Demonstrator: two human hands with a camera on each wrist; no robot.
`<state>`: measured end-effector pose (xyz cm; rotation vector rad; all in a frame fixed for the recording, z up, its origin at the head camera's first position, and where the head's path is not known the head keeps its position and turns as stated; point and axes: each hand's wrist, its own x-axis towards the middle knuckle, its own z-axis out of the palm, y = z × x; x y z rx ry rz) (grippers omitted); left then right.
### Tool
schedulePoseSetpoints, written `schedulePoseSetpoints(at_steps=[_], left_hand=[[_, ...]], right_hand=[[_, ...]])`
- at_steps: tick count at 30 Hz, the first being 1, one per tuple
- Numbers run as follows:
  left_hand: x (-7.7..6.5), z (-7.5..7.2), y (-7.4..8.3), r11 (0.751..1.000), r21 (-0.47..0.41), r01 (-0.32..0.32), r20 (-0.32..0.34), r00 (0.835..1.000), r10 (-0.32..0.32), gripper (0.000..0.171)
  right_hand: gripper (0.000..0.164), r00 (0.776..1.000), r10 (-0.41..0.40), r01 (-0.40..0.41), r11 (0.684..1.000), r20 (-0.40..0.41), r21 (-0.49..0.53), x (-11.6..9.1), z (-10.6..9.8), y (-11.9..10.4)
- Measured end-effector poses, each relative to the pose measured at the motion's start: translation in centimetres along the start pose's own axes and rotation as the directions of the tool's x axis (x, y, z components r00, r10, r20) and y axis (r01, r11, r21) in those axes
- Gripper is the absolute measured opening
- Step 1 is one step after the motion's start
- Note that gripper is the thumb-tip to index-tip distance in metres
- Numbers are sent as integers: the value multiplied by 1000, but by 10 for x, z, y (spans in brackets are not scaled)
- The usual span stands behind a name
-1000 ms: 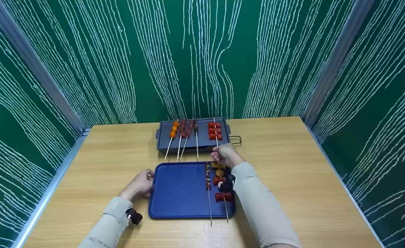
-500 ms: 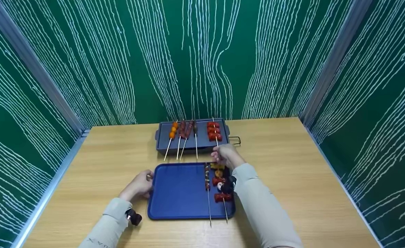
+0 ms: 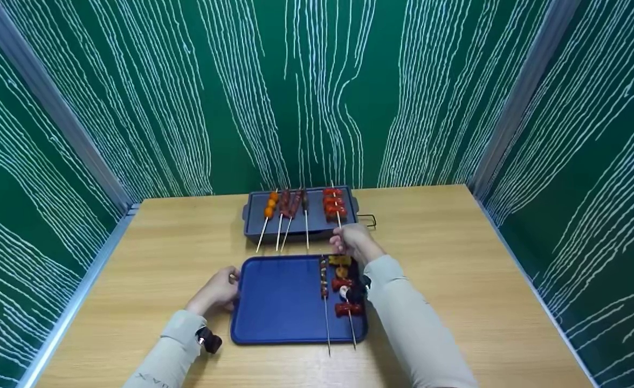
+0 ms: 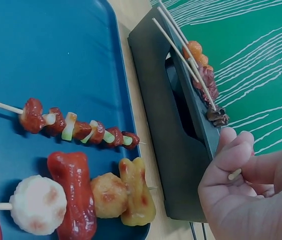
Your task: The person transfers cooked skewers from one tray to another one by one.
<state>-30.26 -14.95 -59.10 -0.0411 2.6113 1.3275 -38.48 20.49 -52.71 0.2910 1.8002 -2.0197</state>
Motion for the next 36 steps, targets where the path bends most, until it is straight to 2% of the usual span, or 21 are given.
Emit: schedulePoseSetpoints(at_steps=[24,36], left_hand=[[-2,1,-1,1000,-28,3,2,1000,-3,28],[-2,0,3,999,-17,48,2,999,-48,34]], right_hand=[[19,999,-25,26,999,20,-38,-18,-3,-10],[19,998,-51,53,997,30,-53,-24,-1,-12]])
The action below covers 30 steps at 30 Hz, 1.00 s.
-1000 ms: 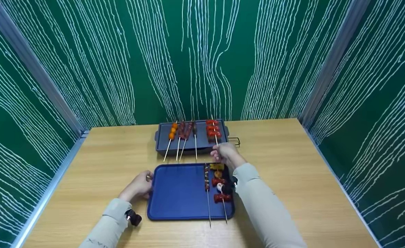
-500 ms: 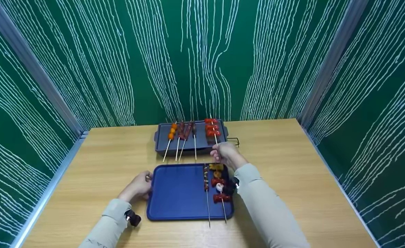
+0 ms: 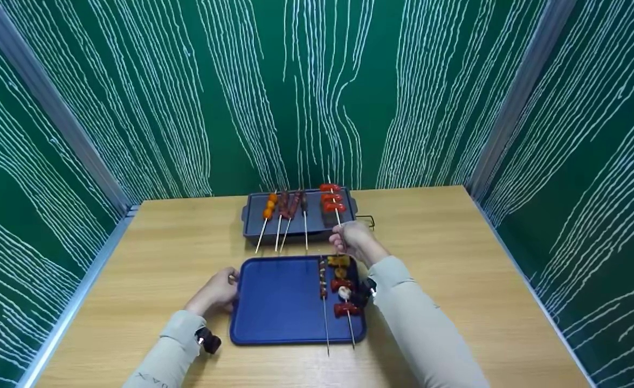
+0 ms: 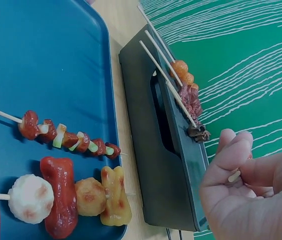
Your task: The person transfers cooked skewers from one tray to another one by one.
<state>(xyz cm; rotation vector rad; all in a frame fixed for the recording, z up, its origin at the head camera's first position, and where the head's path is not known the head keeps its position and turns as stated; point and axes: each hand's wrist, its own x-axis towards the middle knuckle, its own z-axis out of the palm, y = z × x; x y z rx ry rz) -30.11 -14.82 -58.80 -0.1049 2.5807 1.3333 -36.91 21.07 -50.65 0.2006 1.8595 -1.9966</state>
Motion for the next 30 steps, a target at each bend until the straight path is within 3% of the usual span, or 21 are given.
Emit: schedulePoseSetpoints(at_steps=[18,30], left_hand=[[-1,-1,-1,1000,-8,-26,3,1000,26,30],[0,0,-1,1000,14,-18,1,1000,18,23]], right_hand=[[21,1000,4,-4,1000,-13,-6,-13,7,-1],[18,999,-31,31,1000,34,6,-22,3,6]])
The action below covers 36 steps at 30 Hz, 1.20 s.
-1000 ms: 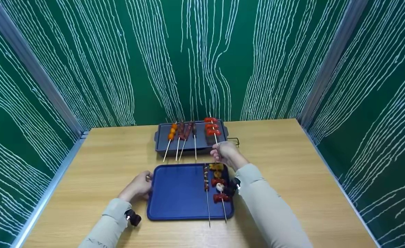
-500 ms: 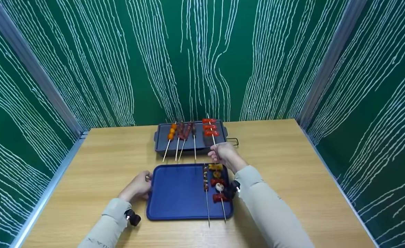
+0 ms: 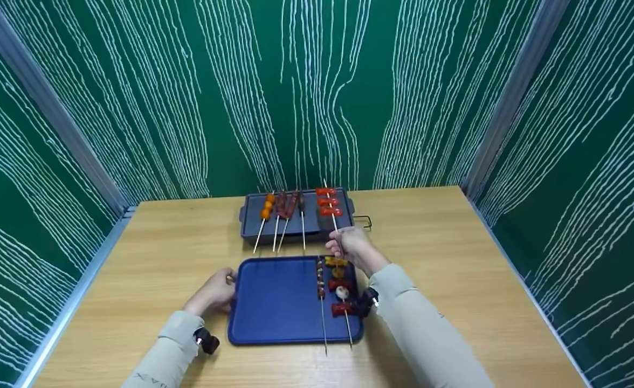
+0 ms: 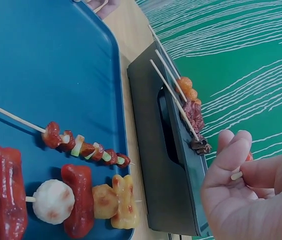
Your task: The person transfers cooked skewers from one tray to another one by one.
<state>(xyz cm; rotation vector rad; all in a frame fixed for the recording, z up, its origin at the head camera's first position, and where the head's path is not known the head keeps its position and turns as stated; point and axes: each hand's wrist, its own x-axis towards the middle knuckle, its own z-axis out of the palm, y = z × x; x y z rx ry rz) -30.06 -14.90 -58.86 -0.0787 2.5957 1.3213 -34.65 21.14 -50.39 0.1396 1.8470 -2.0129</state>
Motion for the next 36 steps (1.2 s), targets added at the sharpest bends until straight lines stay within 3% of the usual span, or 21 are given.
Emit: schedulePoseSetpoints(at_steps=[9,28,36], left_hand=[[-1,0,-2,1000,-4,-9,-8,1000,9,19],[0,2,-2,999,-25,-26,-15,1000,26,32],[-1,3,0,1000,-24,-5,-18,1000,5,32]], right_hand=[[15,1000,-5,5,1000,-5,-11,-5,1,8],[22,1000,-18,18,1000,18,-25,-18,-3,17],[22,1000,-6,7,998,10,-56,-23,-4,20]])
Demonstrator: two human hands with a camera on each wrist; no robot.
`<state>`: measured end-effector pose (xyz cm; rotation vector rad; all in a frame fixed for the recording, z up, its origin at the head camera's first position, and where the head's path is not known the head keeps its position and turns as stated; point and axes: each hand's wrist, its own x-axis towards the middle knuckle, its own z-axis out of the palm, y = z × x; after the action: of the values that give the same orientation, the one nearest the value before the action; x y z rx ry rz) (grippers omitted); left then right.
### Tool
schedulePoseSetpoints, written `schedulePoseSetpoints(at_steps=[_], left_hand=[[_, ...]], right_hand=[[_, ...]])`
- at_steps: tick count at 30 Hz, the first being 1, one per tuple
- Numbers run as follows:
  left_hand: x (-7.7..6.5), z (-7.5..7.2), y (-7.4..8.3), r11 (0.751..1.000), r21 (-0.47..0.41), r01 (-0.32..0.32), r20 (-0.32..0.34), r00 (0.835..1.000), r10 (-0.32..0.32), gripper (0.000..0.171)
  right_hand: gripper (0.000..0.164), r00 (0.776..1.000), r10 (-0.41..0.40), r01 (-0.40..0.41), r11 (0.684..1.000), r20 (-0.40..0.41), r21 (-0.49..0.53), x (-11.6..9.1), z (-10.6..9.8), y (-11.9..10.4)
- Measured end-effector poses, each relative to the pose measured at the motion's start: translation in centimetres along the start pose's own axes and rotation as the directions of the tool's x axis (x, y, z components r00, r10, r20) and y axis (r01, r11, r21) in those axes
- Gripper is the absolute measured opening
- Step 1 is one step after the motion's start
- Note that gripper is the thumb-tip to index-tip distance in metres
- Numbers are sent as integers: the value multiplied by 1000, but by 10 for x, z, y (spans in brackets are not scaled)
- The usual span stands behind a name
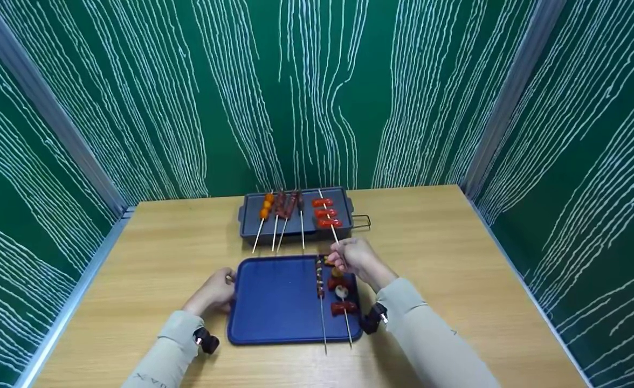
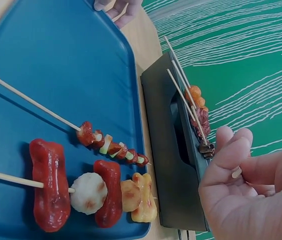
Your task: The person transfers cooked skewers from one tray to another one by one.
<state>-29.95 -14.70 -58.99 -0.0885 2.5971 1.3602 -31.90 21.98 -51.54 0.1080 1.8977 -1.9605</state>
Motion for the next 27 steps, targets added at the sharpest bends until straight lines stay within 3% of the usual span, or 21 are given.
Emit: schedulePoseSetpoints(at_steps=[21,27], left_hand=[[0,-1,1,998,41,36,19,999,-37,29],[-1,-3,2,999,37,22,17,1000,-23,29]], right_hand=[[16,1000,13,-12,999,26,-38,-8,-1,8],[14,999,19,-18,999,37,-28,-9,0,11]])
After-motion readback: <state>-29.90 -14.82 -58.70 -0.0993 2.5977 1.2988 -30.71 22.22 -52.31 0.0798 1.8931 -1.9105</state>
